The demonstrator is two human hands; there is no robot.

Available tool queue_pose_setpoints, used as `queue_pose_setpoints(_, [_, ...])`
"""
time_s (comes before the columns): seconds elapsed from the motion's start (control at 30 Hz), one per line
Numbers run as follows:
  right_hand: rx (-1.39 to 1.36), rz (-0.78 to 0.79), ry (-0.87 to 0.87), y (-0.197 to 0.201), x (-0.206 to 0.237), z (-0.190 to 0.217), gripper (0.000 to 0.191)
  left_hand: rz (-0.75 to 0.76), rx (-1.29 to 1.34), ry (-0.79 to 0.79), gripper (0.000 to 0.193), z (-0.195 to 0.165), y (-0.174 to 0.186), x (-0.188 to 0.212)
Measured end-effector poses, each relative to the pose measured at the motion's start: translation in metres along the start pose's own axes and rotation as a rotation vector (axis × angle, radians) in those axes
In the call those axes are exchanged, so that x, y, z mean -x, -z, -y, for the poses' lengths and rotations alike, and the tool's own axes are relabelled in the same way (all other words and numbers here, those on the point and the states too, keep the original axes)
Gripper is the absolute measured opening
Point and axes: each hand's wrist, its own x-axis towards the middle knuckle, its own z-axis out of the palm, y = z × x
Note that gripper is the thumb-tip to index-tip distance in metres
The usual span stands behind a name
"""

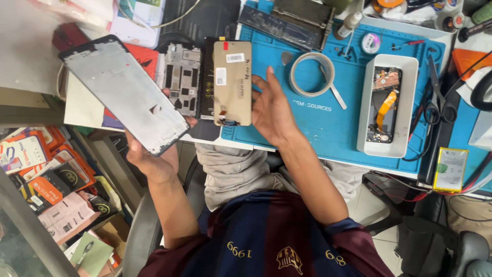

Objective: The person sits at a repair bench and handles a disassembled smartphone, peeling protective film from a replacement screen and fitting it to the frame. They then cut tape with scissors and squeeze adhesive from a tube around the inside of the phone housing.

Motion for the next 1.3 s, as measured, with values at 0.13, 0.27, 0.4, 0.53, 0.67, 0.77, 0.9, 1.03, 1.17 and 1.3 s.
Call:
queue_pose_setpoints(0.13, [0.133, 0.034, 0.024, -0.01, -0.018, -0.006, 0.087, 0.016, -0.021, 0.061, 0.096, -0.007, 0.007, 0.001])
queue_pose_setpoints(0.27, [0.255, 0.085, 0.11, -0.015, -0.008, -0.006, 0.094, -0.026, 0.063, 0.124, 0.097, -0.015, 0.006, 0.003])
queue_pose_setpoints(0.4, [0.308, 0.008, 0.203, -0.022, 0.011, -0.005, 0.096, 0.023, 0.183, 0.181, 0.1, -0.031, -0.008, 0.017])
queue_pose_setpoints(0.53, [0.412, -0.028, 0.221, -0.027, 0.029, -0.002, 0.095, 0.183, 0.232, 0.365, 0.1, -0.032, -0.035, 0.033])
queue_pose_setpoints(0.67, [0.481, -0.047, 0.329, -0.008, 0.063, 0.01, 0.084, 0.455, 0.413, 0.562, 0.093, 0.0, -0.066, 0.032])
queue_pose_setpoints(0.77, [0.462, -0.099, 0.439, 0.025, 0.096, 0.023, 0.064, 0.58, 0.43, 0.632, 0.088, 0.033, -0.091, 0.03])
queue_pose_setpoints(0.9, [0.553, -0.204, 0.581, 0.062, 0.131, 0.035, 0.038, 0.684, 0.487, 0.725, 0.086, 0.061, -0.119, 0.035])
queue_pose_setpoints(1.03, [0.617, -0.268, 0.678, 0.073, 0.153, 0.049, 0.023, 0.756, 0.444, 0.769, 0.087, 0.075, -0.133, 0.04])
queue_pose_setpoints(1.17, [0.684, -0.276, 0.673, 0.073, 0.159, 0.066, 0.019, 0.767, 0.408, 0.747, 0.085, 0.087, -0.137, 0.047])
queue_pose_setpoints(1.3, [0.877, -0.282, 0.701, 0.075, 0.148, 0.084, 0.018, 0.868, 0.064, 0.576, 0.081, 0.094, -0.127, 0.049])
